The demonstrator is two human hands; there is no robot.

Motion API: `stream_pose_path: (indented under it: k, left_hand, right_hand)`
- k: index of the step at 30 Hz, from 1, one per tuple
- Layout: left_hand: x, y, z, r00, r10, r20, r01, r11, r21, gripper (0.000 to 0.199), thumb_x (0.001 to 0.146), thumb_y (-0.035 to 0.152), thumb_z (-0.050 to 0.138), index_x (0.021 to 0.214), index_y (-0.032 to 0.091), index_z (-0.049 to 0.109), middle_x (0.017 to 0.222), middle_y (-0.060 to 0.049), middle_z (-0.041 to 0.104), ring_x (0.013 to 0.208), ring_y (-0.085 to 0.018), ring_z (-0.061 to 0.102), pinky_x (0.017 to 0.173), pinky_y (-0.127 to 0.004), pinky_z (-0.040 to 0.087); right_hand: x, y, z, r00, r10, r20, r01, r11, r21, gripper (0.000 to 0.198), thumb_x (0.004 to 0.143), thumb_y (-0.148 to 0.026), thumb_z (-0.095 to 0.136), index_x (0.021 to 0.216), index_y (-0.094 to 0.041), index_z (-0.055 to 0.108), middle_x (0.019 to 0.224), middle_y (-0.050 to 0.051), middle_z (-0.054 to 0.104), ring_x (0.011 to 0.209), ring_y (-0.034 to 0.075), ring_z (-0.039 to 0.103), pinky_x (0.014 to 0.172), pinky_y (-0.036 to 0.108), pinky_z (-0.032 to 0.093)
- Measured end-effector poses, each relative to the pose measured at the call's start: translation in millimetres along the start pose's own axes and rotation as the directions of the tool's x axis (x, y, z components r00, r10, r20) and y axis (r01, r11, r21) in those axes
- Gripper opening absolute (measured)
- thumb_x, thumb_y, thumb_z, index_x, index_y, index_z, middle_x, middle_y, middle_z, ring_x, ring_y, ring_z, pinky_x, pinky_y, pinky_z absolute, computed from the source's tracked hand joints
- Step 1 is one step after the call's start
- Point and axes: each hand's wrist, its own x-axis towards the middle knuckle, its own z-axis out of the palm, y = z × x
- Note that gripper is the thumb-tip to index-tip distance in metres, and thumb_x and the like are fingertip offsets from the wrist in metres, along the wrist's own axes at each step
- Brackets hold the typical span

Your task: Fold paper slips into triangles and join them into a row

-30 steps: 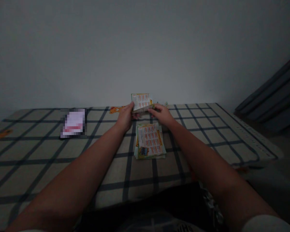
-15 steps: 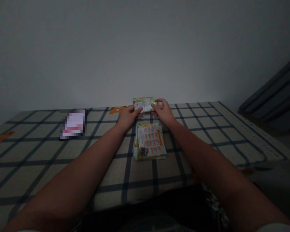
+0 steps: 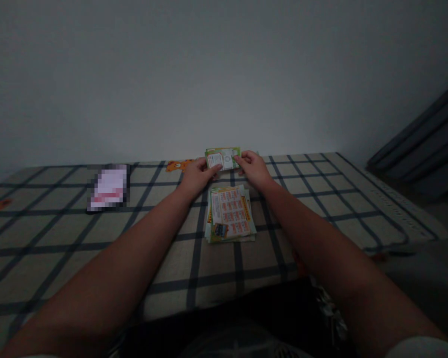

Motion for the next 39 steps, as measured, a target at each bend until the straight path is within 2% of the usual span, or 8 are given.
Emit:
stream_pose_path:
  k: [4,12,20,27,32,39]
  left_hand:
    - [0.3,2.0,0.1,1.000,-0.014,0.009,0.014,1.000,-0.004,0.033,0.078,0.045,0.077,0.093,0.015,0.076,0.070,-0.003,0.069,0.056,-0.014,0.055,0.057,-0.027,0.044]
    - [2.1,-2.2,-0.2,0.999,-0.036,0.013,0.037,0.999,-0.032,0.030,0.079,0.043,0.078,0.093,0.016,0.076,0.076,-0.004,0.071,0.055,-0.013,0.054,0.057,-0.027,0.044]
    - [3.7,-5.2,0.2,0.999,-0.031,0.029,0.032,0.998,-0.052,0.035,0.077,0.046,0.079,0.096,0.016,0.076,0.079,-0.005,0.072,0.053,-0.012,0.053,0.054,-0.026,0.043]
    - [0.2,-0.2,2.7,0.999,-0.034,0.026,0.036,0.998,-0.052,0.041,0.077,0.050,0.077,0.099,0.016,0.076,0.080,-0.006,0.072,0.054,-0.012,0.053,0.053,-0.026,0.042]
    - [-0.5,1.6,3.1,1.000,-0.005,0.013,0.004,0.999,0.032,0.035,0.073,0.041,0.081,0.097,0.016,0.077,0.074,-0.004,0.070,0.057,-0.013,0.054,0.056,-0.026,0.044]
    - [4.0,-4.5,1.0,1.000,-0.022,-0.003,0.022,1.000,0.001,0.030,0.074,0.039,0.080,0.095,0.017,0.078,0.072,-0.003,0.069,0.056,-0.013,0.052,0.055,-0.027,0.044]
  right_hand:
    - [-0.5,0.5,-1.0,1.000,0.000,0.007,0.000,1.000,-0.017,0.028,0.088,-0.042,0.069,0.077,-0.021,0.054,0.073,-0.002,0.058,0.067,0.011,0.055,0.055,0.022,0.051]
    - [-2.1,-1.7,0.7,1.000,-0.020,0.024,0.020,1.000,0.006,0.018,0.090,-0.036,0.065,0.082,-0.021,0.059,0.079,0.000,0.060,0.070,0.012,0.056,0.055,0.022,0.051]
    - [-1.4,-0.5,-0.5,0.998,-0.052,0.039,0.053,0.998,-0.017,0.017,0.091,-0.036,0.064,0.083,-0.021,0.060,0.078,-0.001,0.058,0.067,0.012,0.053,0.054,0.022,0.048]
    - [2.5,-0.2,-1.7,0.999,-0.028,0.016,0.029,0.997,-0.065,0.022,0.093,-0.041,0.063,0.084,-0.021,0.058,0.076,-0.001,0.059,0.065,0.012,0.053,0.052,0.022,0.046]
    - [3.4,0.7,-2.3,1.000,-0.025,0.010,0.025,0.998,-0.054,0.025,0.092,-0.044,0.064,0.084,-0.021,0.058,0.076,-0.001,0.061,0.064,0.011,0.054,0.053,0.022,0.046]
    - [1.6,2.7,0.1,0.999,-0.031,0.019,0.032,0.999,-0.021,0.022,0.091,-0.042,0.064,0.085,-0.021,0.059,0.079,-0.001,0.061,0.066,0.012,0.053,0.053,0.022,0.046]
